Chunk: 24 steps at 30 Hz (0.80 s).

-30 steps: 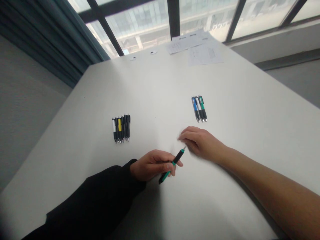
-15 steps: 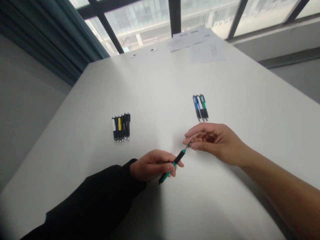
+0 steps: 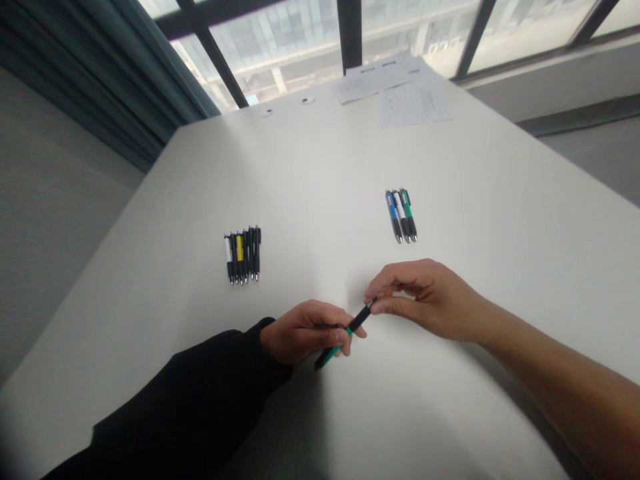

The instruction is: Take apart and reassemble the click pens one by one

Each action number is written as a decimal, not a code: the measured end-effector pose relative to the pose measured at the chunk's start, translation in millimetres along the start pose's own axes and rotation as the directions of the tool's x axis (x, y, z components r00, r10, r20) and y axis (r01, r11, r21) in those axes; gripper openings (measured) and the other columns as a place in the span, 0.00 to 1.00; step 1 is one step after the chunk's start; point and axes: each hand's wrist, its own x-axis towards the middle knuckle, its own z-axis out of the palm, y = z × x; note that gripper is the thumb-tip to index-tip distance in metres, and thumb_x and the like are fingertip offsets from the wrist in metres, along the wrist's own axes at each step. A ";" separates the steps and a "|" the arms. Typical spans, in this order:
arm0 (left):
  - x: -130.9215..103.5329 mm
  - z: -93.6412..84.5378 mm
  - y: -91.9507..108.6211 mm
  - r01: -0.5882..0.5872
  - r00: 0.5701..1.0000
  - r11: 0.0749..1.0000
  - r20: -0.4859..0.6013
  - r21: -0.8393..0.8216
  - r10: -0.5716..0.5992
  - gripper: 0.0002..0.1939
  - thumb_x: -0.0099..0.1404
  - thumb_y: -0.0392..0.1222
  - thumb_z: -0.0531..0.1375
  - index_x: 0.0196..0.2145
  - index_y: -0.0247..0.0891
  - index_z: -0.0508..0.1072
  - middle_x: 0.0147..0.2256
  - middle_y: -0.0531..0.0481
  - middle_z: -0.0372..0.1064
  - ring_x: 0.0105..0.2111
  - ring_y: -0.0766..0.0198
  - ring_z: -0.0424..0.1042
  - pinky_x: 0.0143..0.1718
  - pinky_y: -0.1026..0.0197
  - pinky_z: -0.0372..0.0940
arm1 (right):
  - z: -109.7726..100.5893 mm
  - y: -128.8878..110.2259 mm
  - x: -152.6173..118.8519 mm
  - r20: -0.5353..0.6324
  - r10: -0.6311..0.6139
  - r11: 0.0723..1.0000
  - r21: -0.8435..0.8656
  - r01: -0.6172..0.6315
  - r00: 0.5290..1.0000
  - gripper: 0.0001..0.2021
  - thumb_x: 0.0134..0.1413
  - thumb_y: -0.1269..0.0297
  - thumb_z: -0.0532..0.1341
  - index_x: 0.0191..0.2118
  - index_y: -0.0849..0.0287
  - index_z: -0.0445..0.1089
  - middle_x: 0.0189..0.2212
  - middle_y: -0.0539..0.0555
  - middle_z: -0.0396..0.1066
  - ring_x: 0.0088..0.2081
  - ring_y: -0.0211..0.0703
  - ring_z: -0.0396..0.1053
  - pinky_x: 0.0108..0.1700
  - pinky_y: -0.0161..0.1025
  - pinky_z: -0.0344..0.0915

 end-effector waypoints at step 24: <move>1.6 1.9 4.9 0.042 0.999 0.997 0.001 0.062 -0.042 0.24 0.64 0.54 0.64 0.44 0.28 0.80 0.27 0.46 0.72 0.27 0.66 0.66 0.31 0.62 0.61 | -3.9 -1.0 -2.0 0.201 0.005 0.951 -0.304 0.058 0.980 0.13 0.66 0.58 0.58 0.32 0.59 0.70 0.23 0.49 0.68 0.24 0.36 0.63 0.28 0.34 0.57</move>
